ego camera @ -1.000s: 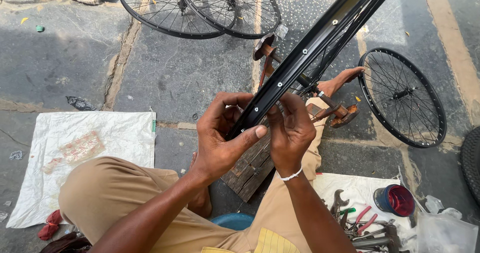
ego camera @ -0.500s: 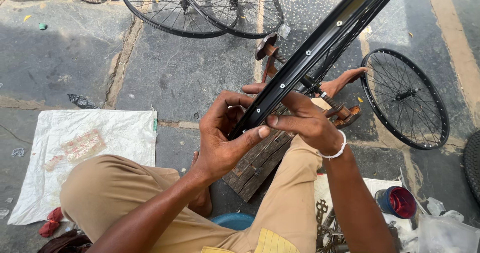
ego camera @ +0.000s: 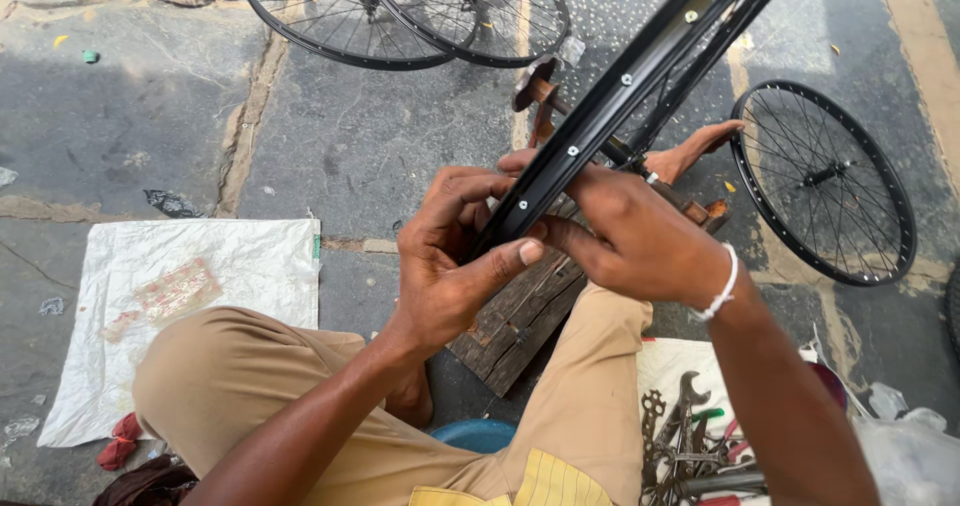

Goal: The person sits on the ground and works on a bicycle wheel, using a small metal tool to adjust the rim and spokes. They repeatedly rotate the wheel and use the tool to tighten or align components along the rim.

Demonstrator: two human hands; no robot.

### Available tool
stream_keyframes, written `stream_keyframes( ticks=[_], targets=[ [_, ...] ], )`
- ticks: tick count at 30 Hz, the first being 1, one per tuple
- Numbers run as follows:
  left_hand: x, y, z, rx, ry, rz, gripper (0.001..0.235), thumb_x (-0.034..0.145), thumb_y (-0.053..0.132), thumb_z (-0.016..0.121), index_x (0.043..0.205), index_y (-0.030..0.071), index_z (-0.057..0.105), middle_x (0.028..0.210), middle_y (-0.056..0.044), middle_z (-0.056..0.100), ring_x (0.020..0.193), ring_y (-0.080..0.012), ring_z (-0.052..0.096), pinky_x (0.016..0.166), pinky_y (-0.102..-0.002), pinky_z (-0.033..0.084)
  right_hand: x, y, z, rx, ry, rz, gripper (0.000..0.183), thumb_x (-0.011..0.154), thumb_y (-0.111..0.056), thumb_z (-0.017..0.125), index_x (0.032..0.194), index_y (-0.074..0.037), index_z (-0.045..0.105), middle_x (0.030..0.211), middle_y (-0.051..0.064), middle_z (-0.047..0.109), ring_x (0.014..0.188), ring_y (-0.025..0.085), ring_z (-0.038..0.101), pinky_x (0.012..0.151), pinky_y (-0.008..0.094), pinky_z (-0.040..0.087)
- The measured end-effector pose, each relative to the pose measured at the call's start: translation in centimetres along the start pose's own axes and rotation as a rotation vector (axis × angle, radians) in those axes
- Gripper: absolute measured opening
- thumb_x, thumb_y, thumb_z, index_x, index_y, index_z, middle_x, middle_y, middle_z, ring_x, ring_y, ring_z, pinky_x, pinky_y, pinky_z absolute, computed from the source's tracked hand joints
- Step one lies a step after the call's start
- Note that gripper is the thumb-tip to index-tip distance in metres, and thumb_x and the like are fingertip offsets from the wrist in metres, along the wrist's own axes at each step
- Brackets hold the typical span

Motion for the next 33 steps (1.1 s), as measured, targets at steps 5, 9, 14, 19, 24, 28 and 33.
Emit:
stream_keyframes(
  ticks=[5, 9, 14, 19, 24, 28, 33],
  targets=[
    [-0.2, -0.4, -0.1, -0.025, -0.001, -0.014, 0.048, 0.09, 0.016, 0.085, 0.13, 0.0, 0.064, 0.123, -0.005, 0.052, 0.084, -0.0053, 0.046, 0.072, -0.022, 0.041, -1.7, 1.0, 0.9, -0.21, 0.325, 0.063, 0.029, 0.086, -0.005, 0.069, 0.114, 0.0, 0.063, 0.092, 0.016, 0.071, 0.082, 0.034, 0.073, 0.076, 0.043, 0.059],
    [0.2, 1.0, 0.4, 0.014, -0.042, 0.052, 0.048, 0.094, 0.019, 0.082, 0.134, 0.0, 0.063, 0.13, -0.007, 0.051, 0.101, -0.0068, 0.055, 0.086, -0.023, 0.052, -2.7, 0.5, 2.8, -0.171, 0.825, -0.001, 0.034, 0.097, -0.023, 0.074, 0.112, 0.0, 0.054, 0.098, 0.014, 0.069, 0.091, 0.028, 0.075, 0.084, 0.036, 0.06],
    [0.2, 0.7, 0.2, 0.026, -0.025, -0.045, 0.059, 0.092, 0.023, 0.083, 0.142, 0.001, 0.06, 0.132, -0.006, 0.051, 0.084, -0.0039, 0.047, 0.074, -0.021, 0.046, -4.4, 1.5, 4.2, 0.015, 0.948, 0.134, 0.033, 0.106, -0.019, 0.069, 0.126, 0.005, 0.056, 0.117, 0.017, 0.066, 0.109, 0.025, 0.069, 0.097, 0.034, 0.057],
    [-0.3, 0.5, 0.0, 0.055, -0.021, 0.009, 0.06, 0.093, 0.024, 0.084, 0.143, 0.001, 0.059, 0.127, -0.004, 0.053, 0.08, -0.003, 0.043, 0.069, -0.019, 0.041, -5.2, 1.9, 4.3, 0.137, 0.814, 0.194, 0.017, 0.111, -0.009, 0.06, 0.125, 0.001, 0.062, 0.113, 0.01, 0.068, 0.098, 0.018, 0.069, 0.086, 0.029, 0.055],
    [0.2, 0.5, -0.1, 0.088, -0.007, 0.019, 0.059, 0.091, 0.023, 0.086, 0.14, 0.001, 0.062, 0.122, -0.002, 0.055, 0.077, -0.0025, 0.042, 0.068, -0.02, 0.04, -4.5, 1.8, 4.0, 0.097, 0.826, 0.199, 0.016, 0.108, -0.005, 0.059, 0.122, 0.001, 0.063, 0.111, 0.008, 0.068, 0.098, 0.018, 0.069, 0.086, 0.031, 0.055],
    [0.1, 0.4, 0.1, 0.056, -0.009, -0.001, 0.06, 0.089, 0.024, 0.085, 0.139, 0.001, 0.061, 0.122, -0.002, 0.055, 0.078, -0.0024, 0.041, 0.066, -0.02, 0.039, -5.2, 2.1, 4.0, 0.154, 0.881, 0.249, 0.018, 0.106, -0.004, 0.06, 0.123, 0.001, 0.063, 0.113, 0.008, 0.068, 0.101, 0.017, 0.067, 0.088, 0.03, 0.054],
    [0.1, 0.2, -0.2, 0.066, -0.006, 0.009, 0.059, 0.09, 0.024, 0.086, 0.138, 0.0, 0.061, 0.123, -0.003, 0.055, 0.078, -0.0025, 0.041, 0.066, -0.02, 0.04, -3.7, 2.8, 3.6, 0.531, 0.544, 0.123, 0.043, 0.096, 0.001, 0.063, 0.138, -0.003, 0.058, 0.13, 0.01, 0.063, 0.125, 0.019, 0.06, 0.111, 0.036, 0.048]
  ],
)
Point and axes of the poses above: each hand's wrist, its own x-axis towards the middle knuckle, its own z-axis out of the palm, y = z × x, the point moved 9 cm from there along x, towards the middle knuckle
